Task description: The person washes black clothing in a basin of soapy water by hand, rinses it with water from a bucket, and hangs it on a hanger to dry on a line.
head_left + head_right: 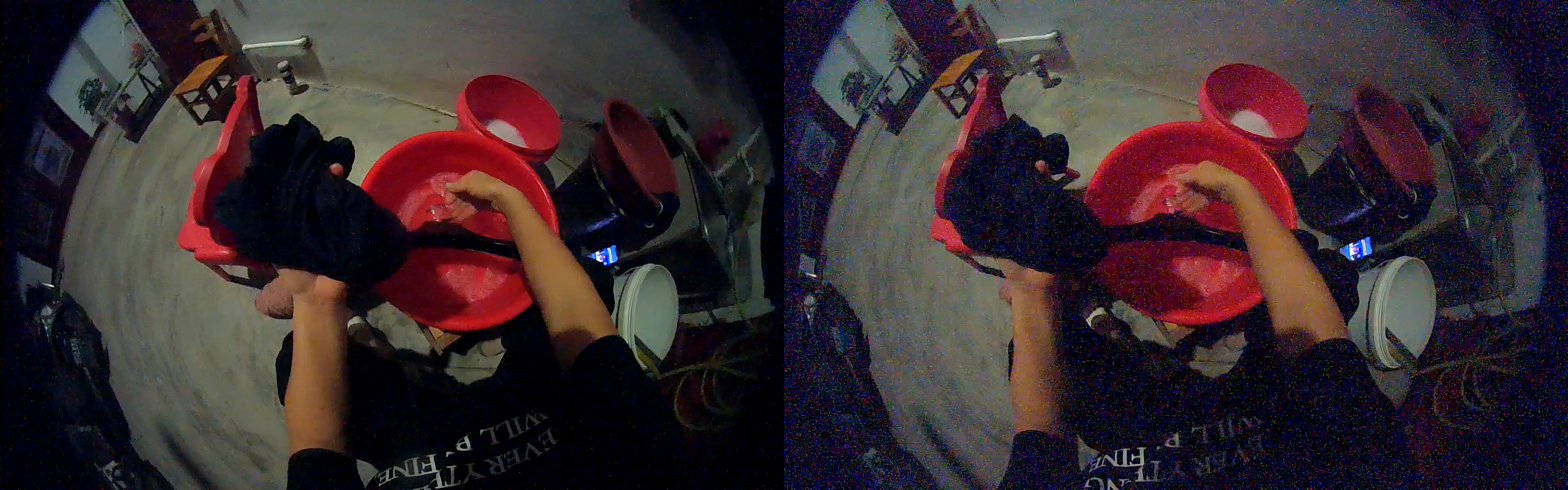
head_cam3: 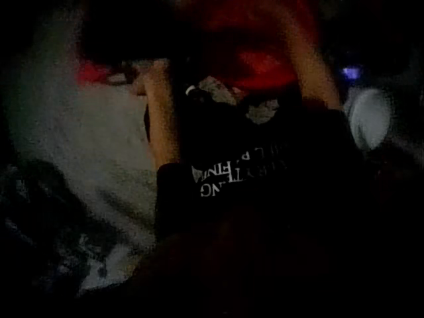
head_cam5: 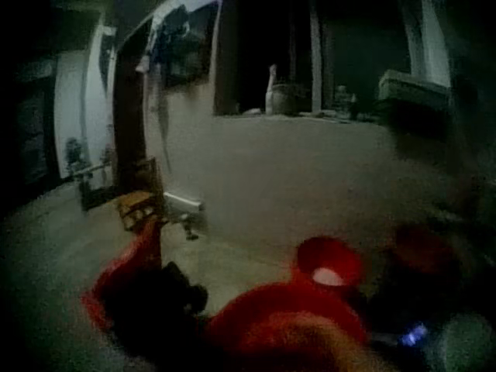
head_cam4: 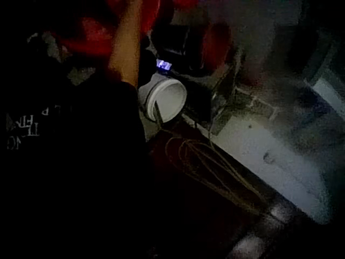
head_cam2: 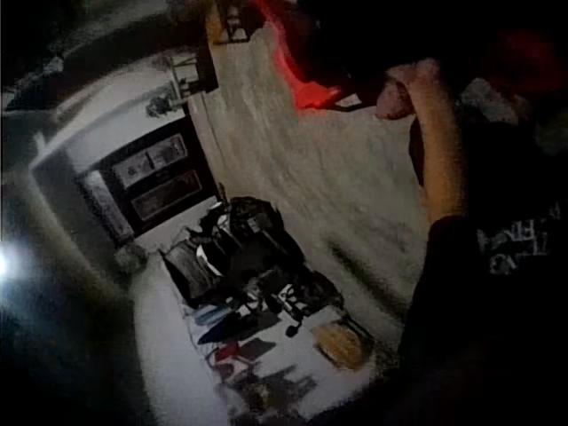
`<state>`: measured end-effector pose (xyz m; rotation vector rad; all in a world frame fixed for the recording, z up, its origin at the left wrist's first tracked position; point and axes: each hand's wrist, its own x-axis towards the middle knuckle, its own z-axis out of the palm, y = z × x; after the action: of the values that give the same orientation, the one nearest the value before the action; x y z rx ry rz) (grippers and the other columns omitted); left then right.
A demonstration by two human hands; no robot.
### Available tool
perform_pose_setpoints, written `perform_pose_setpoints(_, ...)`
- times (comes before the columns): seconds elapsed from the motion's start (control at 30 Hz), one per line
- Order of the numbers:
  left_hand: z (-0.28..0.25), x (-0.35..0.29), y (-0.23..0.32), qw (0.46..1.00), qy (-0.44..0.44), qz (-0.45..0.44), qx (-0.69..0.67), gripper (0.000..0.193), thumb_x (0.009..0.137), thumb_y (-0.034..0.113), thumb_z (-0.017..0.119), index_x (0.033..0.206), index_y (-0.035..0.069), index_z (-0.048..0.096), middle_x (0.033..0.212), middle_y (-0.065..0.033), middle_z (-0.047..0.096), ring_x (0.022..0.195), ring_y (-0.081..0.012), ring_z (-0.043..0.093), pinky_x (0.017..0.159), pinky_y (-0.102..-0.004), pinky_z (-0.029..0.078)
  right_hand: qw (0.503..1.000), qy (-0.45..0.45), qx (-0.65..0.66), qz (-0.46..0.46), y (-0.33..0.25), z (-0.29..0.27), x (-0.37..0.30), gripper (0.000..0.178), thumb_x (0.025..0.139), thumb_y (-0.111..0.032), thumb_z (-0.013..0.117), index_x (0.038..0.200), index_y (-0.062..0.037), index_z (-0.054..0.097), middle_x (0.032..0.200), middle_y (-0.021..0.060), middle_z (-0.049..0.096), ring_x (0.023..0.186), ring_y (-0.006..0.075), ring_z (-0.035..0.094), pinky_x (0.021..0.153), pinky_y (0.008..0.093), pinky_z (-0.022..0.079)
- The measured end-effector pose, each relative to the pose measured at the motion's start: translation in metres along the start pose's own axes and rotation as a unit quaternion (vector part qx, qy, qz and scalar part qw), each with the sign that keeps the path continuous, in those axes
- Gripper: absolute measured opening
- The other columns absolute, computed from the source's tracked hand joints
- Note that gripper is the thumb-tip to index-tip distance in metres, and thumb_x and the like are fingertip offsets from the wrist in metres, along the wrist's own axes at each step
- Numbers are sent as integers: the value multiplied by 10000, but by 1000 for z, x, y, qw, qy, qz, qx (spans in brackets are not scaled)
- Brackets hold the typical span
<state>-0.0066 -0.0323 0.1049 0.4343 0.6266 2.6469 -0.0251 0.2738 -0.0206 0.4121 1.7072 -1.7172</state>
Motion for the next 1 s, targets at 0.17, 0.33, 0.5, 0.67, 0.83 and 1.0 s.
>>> perform_pose_setpoints(0.17,7,3,-12,988,-80,23,-127,611,849,480,407,1282,54,340,1238,-195,427,1106,-298,456,943,-433,376,950,-40,-248,-188,-19,44,-31,325,861,-301,480,867,-3,609,853,100,608,761,189,570,698,290,456)
perform_pose_setpoints(0.33,-1,4,-12,1000,28,-2,-3,594,849,472,407,1268,53,367,1235,-187,436,1104,-293,457,955,-417,362,834,124,-538,-9,6,26,-36,481,860,-441,439,917,6,607,1001,131,596,922,192,567,749,293,446)
perform_pose_setpoints(0.5,3,-6,-7,989,7,3,-145,587,849,475,397,1261,58,381,1226,-181,448,1097,-286,462,959,-402,356,940,27,-335,62,14,30,-62,533,832,-503,459,870,7,608,813,95,613,748,163,582,620,289,458)
perform_pose_setpoints(0.67,6,-8,-5,993,9,26,-116,583,846,475,397,1255,61,389,1210,-164,468,1081,-279,474,947,-385,368,925,211,-287,-136,-7,20,-98,372,801,-374,570,832,-4,587,668,53,572,556,128,525,490,281,424)
perform_pose_setpoints(0.83,17,-12,-15,991,16,58,-120,502,874,361,349,1252,31,343,1168,-179,477,979,-301,510,851,-403,432,796,381,-350,-315,-12,-27,-132,398,753,-330,646,963,-3,559,832,107,608,746,190,577,679,307,454)
perform_pose_setpoints(1.0,15,-14,-20,991,-49,55,-115,495,853,357,401,1254,70,357,1202,-124,471,986,-252,513,859,-385,425,725,436,-395,-359,-22,-34,-168,348,708,-212,659,980,-31,538,931,117,585,857,235,575,753,316,448)
